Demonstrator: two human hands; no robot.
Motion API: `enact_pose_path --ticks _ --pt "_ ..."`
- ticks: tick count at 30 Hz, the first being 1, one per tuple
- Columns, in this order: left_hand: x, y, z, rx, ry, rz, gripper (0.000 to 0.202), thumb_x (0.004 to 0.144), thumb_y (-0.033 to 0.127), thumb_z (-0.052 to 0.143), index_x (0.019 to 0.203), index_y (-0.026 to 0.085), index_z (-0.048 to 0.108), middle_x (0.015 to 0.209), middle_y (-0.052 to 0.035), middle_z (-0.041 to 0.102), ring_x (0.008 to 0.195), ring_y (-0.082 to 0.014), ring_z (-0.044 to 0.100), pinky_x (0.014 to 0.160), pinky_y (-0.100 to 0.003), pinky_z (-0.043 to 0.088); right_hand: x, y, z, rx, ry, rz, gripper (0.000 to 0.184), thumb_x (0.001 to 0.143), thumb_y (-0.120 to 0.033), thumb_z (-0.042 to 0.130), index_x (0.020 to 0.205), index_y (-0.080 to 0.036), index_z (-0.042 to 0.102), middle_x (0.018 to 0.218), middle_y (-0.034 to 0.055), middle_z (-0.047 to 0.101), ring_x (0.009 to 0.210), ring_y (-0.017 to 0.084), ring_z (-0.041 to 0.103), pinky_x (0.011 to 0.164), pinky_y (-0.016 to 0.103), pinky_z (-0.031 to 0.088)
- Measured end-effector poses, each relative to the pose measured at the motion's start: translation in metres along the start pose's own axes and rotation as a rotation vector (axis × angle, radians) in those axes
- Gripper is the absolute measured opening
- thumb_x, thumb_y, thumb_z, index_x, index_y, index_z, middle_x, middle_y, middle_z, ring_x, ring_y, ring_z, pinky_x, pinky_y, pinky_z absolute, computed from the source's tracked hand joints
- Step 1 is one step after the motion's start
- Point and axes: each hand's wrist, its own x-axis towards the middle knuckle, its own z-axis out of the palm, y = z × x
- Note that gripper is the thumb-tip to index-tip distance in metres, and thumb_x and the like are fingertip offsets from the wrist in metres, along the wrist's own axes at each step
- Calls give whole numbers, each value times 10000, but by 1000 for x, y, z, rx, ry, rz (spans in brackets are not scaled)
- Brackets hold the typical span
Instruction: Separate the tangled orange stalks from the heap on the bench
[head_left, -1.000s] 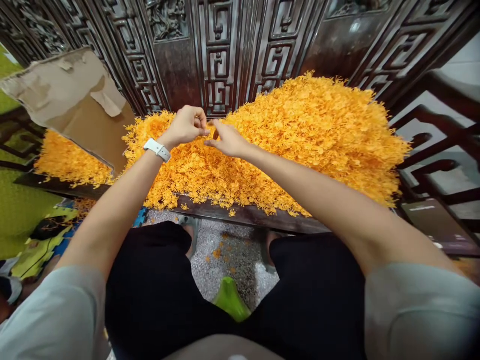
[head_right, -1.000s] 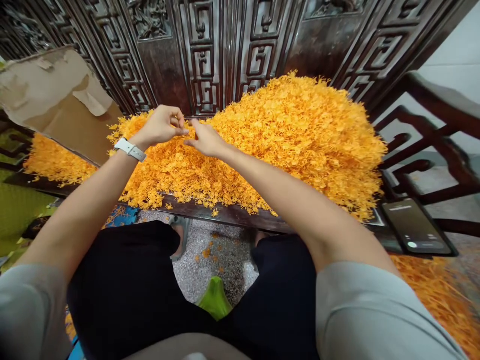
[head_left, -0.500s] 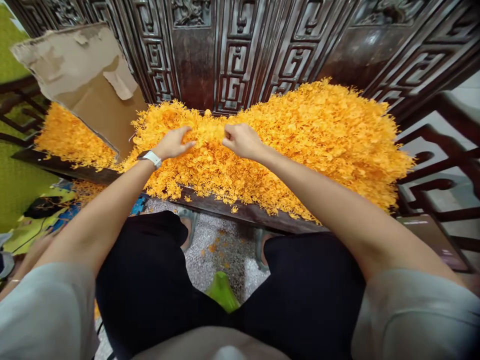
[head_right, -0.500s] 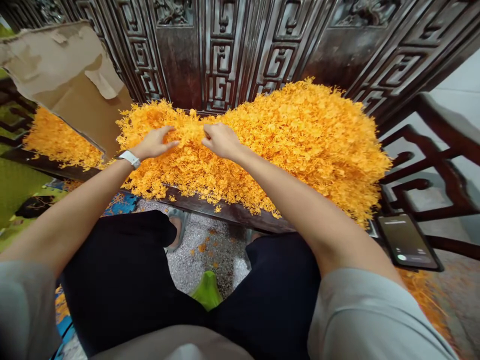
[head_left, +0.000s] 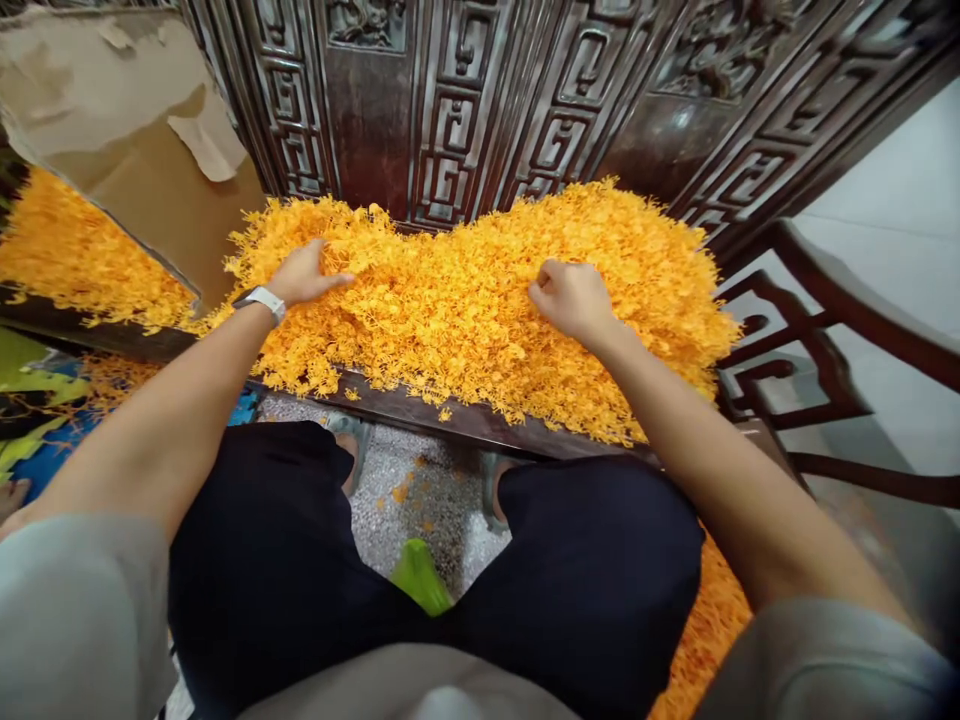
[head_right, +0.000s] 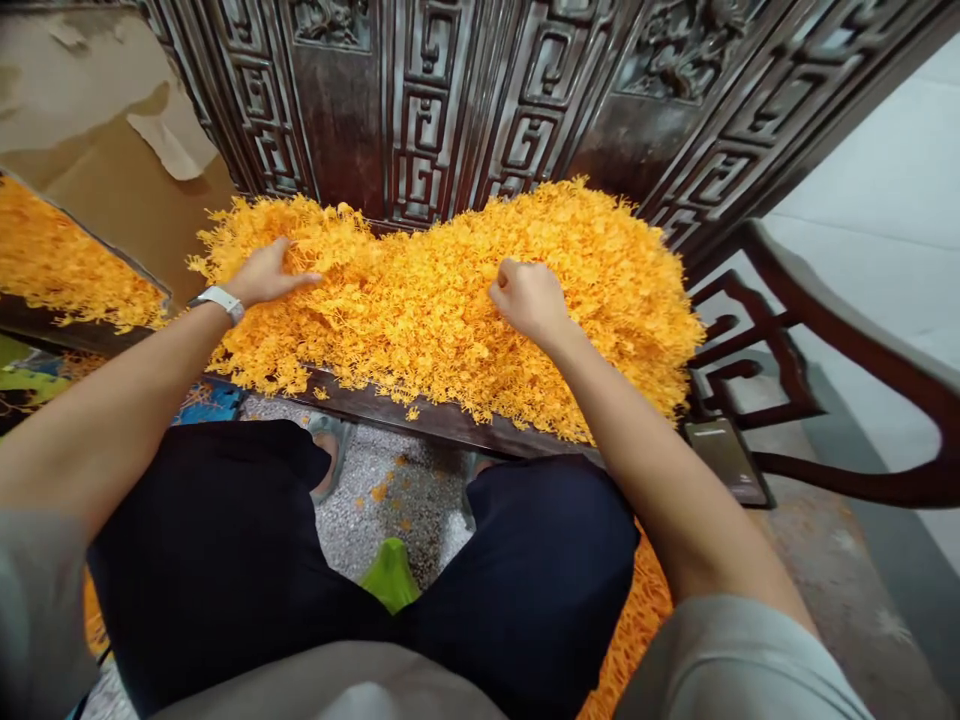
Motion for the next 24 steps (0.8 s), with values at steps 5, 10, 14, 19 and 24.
enact_pose_path --ticks 5,10,14,19,24 --pt "3 22 3 20 17 119 1140 774 915 662 1523 68 515 1459 -294 618 1364 -451 573 1148 -547 472 12 10 -1 235 46 8 189 910 -230 554 976 -145 709 874 123 741 817 240 670 796 377 529" --pt "2 34 8 -5 23 103 1123 768 911 677 1508 79 532 1441 -295 621 1376 -460 562 1171 -581 461 49 -9 1 129 94 32 354 881 -155 548 1216 -110 654 1126 205 705 1072 341 652 912 488 549" --pt "1 32 10 13 42 110 1036 804 850 698 1483 83 545 1401 -292 636 1360 -459 565 1163 -593 460 60 -59 6 58 82 -38 415 955 -184 515 1338 -35 571 1363 287 562 1287 424 564 1002 561 525" --pt "-11 57 15 213 55 180 711 916 570 716 1391 54 602 1353 -294 661 1365 -469 550 1199 -606 380 46 -143 22 191 31 -386 490 1072 -282 403 1529 -121 479 1394 203 591 1296 341 563 1080 487 508" --pt "-10 94 30 354 48 111 544 1047 465 559 1426 82 631 1369 -237 677 1414 -418 543 1233 -550 301 20 -190 39 394 8 -758 607 1065 -324 450 1641 -152 366 1283 172 640 1169 320 602 1036 501 538"
